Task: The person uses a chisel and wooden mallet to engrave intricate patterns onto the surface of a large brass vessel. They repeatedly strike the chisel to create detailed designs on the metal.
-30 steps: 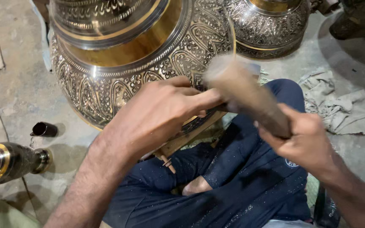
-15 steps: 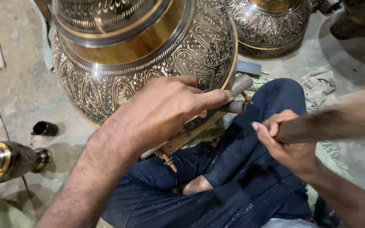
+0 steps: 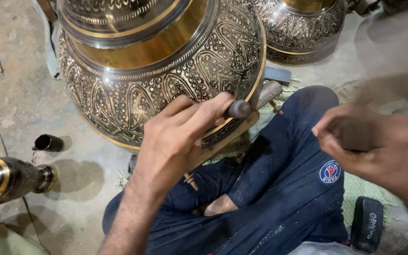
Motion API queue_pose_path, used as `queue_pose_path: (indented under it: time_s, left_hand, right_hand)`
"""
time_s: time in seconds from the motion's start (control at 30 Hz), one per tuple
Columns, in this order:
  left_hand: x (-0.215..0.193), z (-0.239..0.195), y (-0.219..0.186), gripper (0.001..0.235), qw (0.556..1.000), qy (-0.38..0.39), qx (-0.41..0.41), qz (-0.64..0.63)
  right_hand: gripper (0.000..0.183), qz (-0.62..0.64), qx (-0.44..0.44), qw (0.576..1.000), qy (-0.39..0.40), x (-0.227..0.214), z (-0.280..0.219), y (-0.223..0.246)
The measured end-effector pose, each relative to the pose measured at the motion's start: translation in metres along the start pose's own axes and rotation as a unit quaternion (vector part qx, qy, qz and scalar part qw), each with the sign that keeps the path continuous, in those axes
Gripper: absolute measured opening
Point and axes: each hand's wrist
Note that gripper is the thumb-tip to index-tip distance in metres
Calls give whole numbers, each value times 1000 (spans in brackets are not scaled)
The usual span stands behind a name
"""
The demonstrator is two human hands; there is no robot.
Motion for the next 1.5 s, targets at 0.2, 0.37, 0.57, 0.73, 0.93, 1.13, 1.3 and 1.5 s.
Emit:
queue_pose_path:
  time_s: [0.2,0.37,0.57,0.73,0.93,1.13,1.3,1.5]
  left_hand:
    - [0,-3,-1,44,999,-47,24,1]
    - [-3,-3,3,56,1000,-15,13,-20]
    - [-6,0,2,60,999,-6,40,1]
    - [-8,1,2,57,999,39,34,6]
    - [-7,6,9,51,996,52,59,30]
    - [-3,7,12,40,992,114,19,59]
    - [-9,9,12,49,993,90,56,43]
    - [-9,11,13,51,990,113,51,64]
  right_hand:
    - [45,-120,82,985,98,-11,5,-2]
    - [46,-123,23,986,107,-8,4,-18]
    - [34,-113,-15,991,64,3,13,-6]
    - [16,-109,-73,991,-5,10,20,-1]
    - [27,-137,-30,990,23,11,7,-15]
    - [20,-10,44,999,-25,20,-2,-10]
    - [19,-29,25,999,-25,18,-2,-10]
    - [20,0,57,997,-43,25,-3,-22]
Point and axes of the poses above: each hand's wrist, its own z-axis towards the middle knuckle, its own x-axis out of the palm, y = z × x, and after that the axes turned 12 degrees about -x, right-handed
